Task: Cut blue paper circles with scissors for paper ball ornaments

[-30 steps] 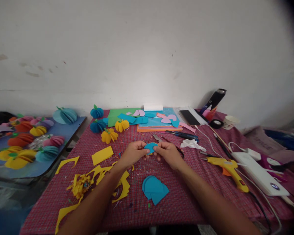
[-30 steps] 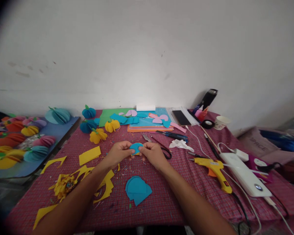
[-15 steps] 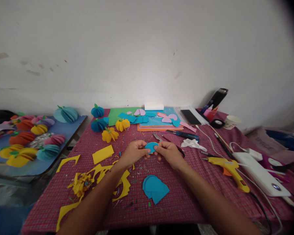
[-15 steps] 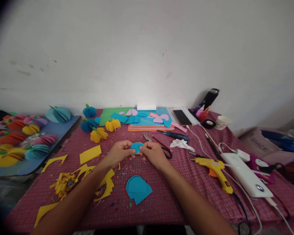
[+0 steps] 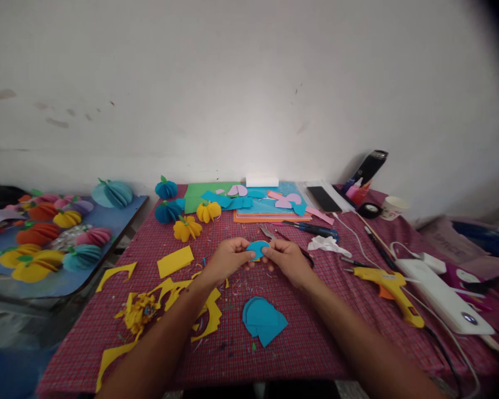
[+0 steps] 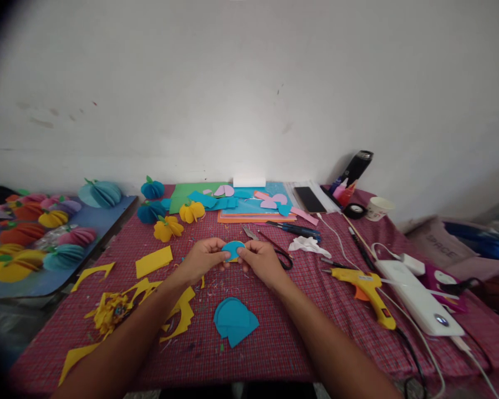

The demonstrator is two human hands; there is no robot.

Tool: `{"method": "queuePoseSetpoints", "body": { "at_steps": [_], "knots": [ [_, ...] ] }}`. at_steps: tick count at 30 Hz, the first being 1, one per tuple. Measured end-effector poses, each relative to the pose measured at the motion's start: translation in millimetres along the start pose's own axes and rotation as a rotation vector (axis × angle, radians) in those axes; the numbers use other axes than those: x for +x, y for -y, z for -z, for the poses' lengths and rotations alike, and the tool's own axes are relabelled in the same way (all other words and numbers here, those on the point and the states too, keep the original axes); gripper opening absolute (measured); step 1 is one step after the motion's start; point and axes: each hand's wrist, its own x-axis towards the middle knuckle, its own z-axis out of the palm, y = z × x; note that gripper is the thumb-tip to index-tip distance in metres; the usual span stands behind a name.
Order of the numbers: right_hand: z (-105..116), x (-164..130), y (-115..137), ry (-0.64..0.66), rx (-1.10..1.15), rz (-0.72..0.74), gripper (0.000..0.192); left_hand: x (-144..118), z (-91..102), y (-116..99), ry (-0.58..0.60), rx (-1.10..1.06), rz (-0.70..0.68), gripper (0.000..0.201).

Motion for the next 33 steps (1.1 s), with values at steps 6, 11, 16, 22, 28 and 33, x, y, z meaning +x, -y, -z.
{"method": "queuePoseSetpoints", "body": {
  "at_steps": [6,11,16,22,28,33],
  "knots": [
    [-0.2,-0.6,0.5,-0.011,0.001,-0.025,0.03,0.4,0.4,2.6,-0.012,-0.021,-0.002,0.023],
    [-0.2,-1.3,0.4,-0.014,-0.03,-0.016,0.033,1.6,3.6,7.4,0.014,-0.021,-0.025,0.025],
    [-1.2,-1.2,0.7,-0.03,-0.051,-0.019,0.033,1.4,3.6,7.6,0.017,-0.014,-0.022,0.025],
    [-1.3,-2.0,3.4,-0.025,-0.11,0.001,0.033,0.8,3.4,5.8,0.037,-0.003,-0.024,0.023],
    [-5.6,-7.5,7.6,-0.015,-0.366,0.173,0.034,-2.3,4.5,1.2,0.084,0.131,-0.123,0.021],
    [-9.5,-8.8,7.3,0.03,-0.17,0.091,0.026,-3.2,3.4,0.0,-0.001,0.096,-0.093,0.023]
  ]
}}
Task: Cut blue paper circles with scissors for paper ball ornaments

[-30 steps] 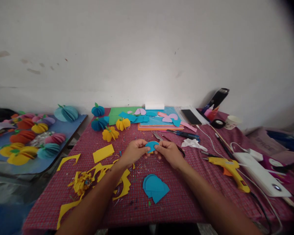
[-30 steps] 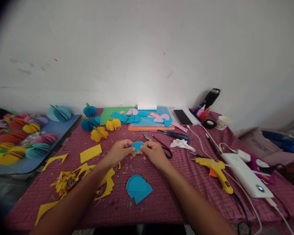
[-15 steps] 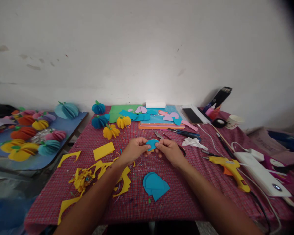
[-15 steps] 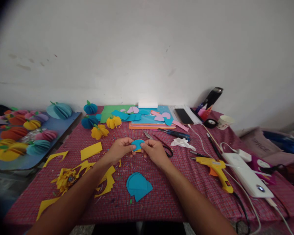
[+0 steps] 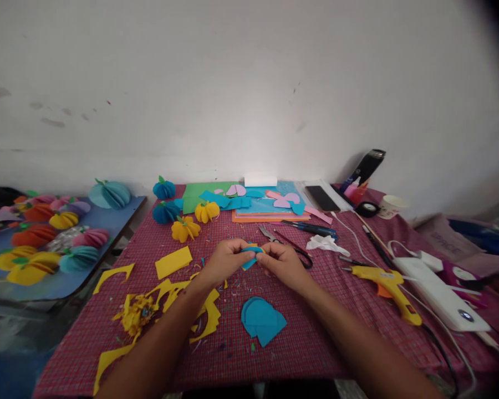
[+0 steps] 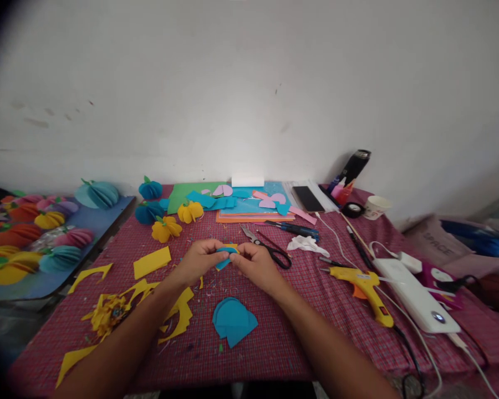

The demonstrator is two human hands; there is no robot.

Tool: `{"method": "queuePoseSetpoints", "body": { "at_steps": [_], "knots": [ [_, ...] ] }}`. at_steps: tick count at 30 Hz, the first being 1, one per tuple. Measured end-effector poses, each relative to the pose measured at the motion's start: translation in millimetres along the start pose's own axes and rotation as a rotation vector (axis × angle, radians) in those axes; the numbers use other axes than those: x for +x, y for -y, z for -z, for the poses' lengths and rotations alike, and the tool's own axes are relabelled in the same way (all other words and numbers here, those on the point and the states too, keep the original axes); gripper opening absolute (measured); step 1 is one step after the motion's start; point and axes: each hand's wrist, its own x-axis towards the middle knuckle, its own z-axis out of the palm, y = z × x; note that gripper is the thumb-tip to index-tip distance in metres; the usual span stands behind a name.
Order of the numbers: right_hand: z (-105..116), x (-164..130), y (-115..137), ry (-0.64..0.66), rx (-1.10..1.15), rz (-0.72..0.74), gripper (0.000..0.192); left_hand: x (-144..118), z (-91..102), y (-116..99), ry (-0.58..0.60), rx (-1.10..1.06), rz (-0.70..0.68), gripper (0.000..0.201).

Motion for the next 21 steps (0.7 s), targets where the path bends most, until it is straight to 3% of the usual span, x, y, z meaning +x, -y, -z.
{"method": "queuePoseSetpoints", "body": {
  "at_steps": [7,21],
  "knots": [
    [-2.7,2.8,2.8,-0.018,0.148,-0.073,0.026,1.9,-2.2,2.0,-0.041,-0.066,0.01,0.021],
    [-1.8,2.8,0.3,-0.006,0.127,-0.094,0.024,3.1,-2.2,5.2,-0.035,-0.069,0.011,0.023]
  ]
}}
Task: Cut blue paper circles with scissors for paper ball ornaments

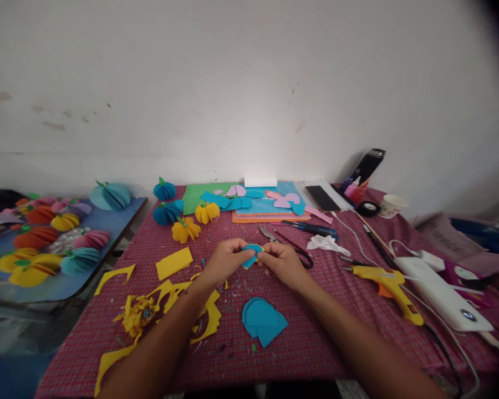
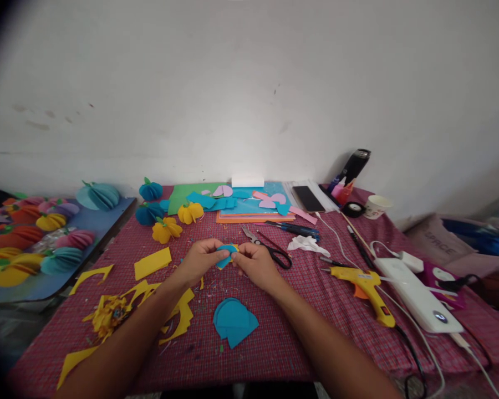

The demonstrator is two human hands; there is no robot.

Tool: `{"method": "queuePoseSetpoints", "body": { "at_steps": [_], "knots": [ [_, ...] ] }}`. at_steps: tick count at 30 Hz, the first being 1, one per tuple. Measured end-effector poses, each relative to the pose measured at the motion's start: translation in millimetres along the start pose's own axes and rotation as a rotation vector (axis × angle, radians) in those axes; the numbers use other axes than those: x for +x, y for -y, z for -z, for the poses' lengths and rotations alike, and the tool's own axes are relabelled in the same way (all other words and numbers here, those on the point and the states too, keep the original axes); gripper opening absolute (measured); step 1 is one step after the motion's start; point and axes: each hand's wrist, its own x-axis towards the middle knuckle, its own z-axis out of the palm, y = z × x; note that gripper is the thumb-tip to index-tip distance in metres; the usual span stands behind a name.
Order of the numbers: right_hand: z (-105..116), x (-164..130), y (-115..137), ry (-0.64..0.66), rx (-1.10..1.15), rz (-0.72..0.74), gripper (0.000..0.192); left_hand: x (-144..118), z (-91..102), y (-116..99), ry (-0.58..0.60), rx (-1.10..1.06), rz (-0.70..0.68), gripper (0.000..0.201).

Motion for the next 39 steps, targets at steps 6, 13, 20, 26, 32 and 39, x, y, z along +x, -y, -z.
{"method": "queuePoseSetpoints", "body": {
  "at_steps": [6,13,20,26,32,39],
  "knots": [
    [0,2,0,0.002,0.006,0.014,0.024,0,-0.6,2,-0.006,-0.017,0.004,0.024],
    [7,1,1,-0.004,-0.201,0.097,0.024,0,-1.5,0,-0.042,0.061,-0.03,0.022],
    [72,1,13,-0.116,-1.053,-0.054,0.021,2,4.3,0,-0.221,-0.059,-0.055,0.022],
    [73,-3,1,-0.072,-1.26,-0.131,0.027,6,8.6,4,-0.273,-0.268,-0.064,0.021],
    [77,-2,0,-0.098,-1.307,-0.151,0.036,5,8.9,3,-0.269,-0.328,-0.068,0.021],
    [74,-1,3,0.001,-1.377,-0.094,0.032,3,6.1,-4,-0.271,-0.368,-0.059,0.021]
  ]
}}
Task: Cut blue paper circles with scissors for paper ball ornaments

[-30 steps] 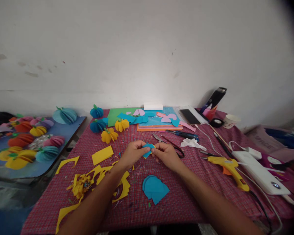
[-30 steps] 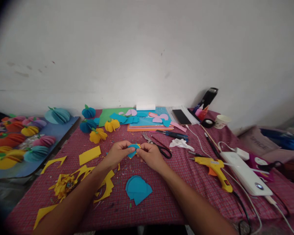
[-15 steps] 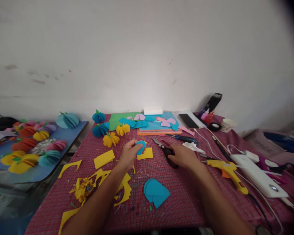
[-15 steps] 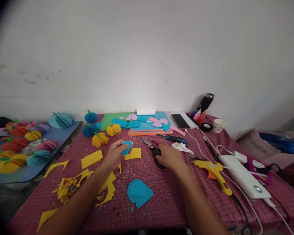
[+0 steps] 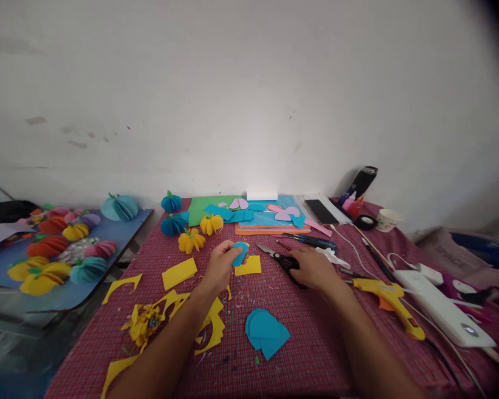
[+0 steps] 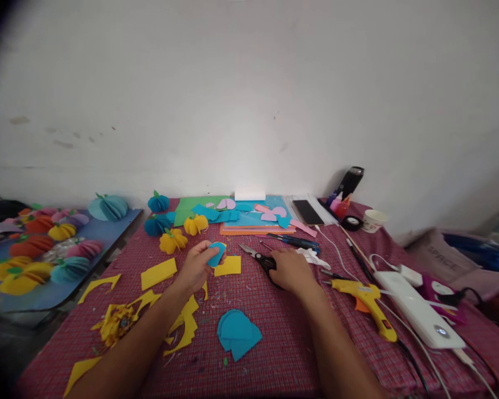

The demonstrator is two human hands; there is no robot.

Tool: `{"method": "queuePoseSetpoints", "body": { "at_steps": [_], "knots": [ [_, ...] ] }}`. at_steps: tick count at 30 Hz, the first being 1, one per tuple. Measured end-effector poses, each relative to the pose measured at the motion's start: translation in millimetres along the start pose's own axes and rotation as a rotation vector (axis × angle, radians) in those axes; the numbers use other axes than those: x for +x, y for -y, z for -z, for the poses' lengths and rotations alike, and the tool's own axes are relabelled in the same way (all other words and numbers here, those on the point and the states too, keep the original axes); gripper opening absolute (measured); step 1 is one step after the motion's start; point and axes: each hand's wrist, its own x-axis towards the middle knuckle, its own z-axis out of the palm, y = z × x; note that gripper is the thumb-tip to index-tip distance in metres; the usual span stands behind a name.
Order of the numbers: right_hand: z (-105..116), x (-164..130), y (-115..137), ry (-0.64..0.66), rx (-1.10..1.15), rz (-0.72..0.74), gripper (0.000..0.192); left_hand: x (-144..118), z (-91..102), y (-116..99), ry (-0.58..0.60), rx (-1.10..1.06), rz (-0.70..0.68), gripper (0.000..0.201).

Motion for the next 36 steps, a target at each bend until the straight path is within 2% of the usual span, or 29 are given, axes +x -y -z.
{"method": "queuePoseSetpoints", "body": {
  "at_steps": [5,9,12,17,19,23,27,29,32,36],
  "knots": [
    [4,-3,7,-0.028,-0.014,-0.017,0.033,0,0.4,1,-0.023,0.008,0.015,0.023],
    [1,-4,11,0.035,0.03,-0.109,0.032,2,2.9,5,-0.023,0.022,0.022,0.024],
    [-4,-3,12,-0.012,0.057,-0.155,0.031,3,3.4,4,-0.03,0.027,0.033,0.026],
    [-9,7,8,-0.155,0.398,-0.111,0.027,-1,-0.5,2,-0.021,0.028,0.039,0.027],
    [-9,10,7,-0.16,0.434,-0.093,0.027,-3,-2.8,3,0.005,0.033,0.056,0.029],
    [-6,7,18,-0.136,0.309,-0.107,0.024,-4,-4.3,5,0.017,0.052,0.085,0.03],
    [-1,-6,46,-0.172,0.231,-0.057,0.031,-1,-1.2,4,-0.039,0.047,0.05,0.028],
    [-2,-14,63,-0.141,0.181,-0.005,0.039,0,-0.2,4,-0.048,0.049,0.042,0.027],
    [-8,-22,86,-0.096,0.088,-0.004,0.056,0,-0.5,4,-0.028,0.057,0.047,0.028],
    [-10,-23,89,-0.036,0.039,-0.058,0.05,-1,-0.5,7,-0.006,0.082,0.055,0.029]
  ]
}}
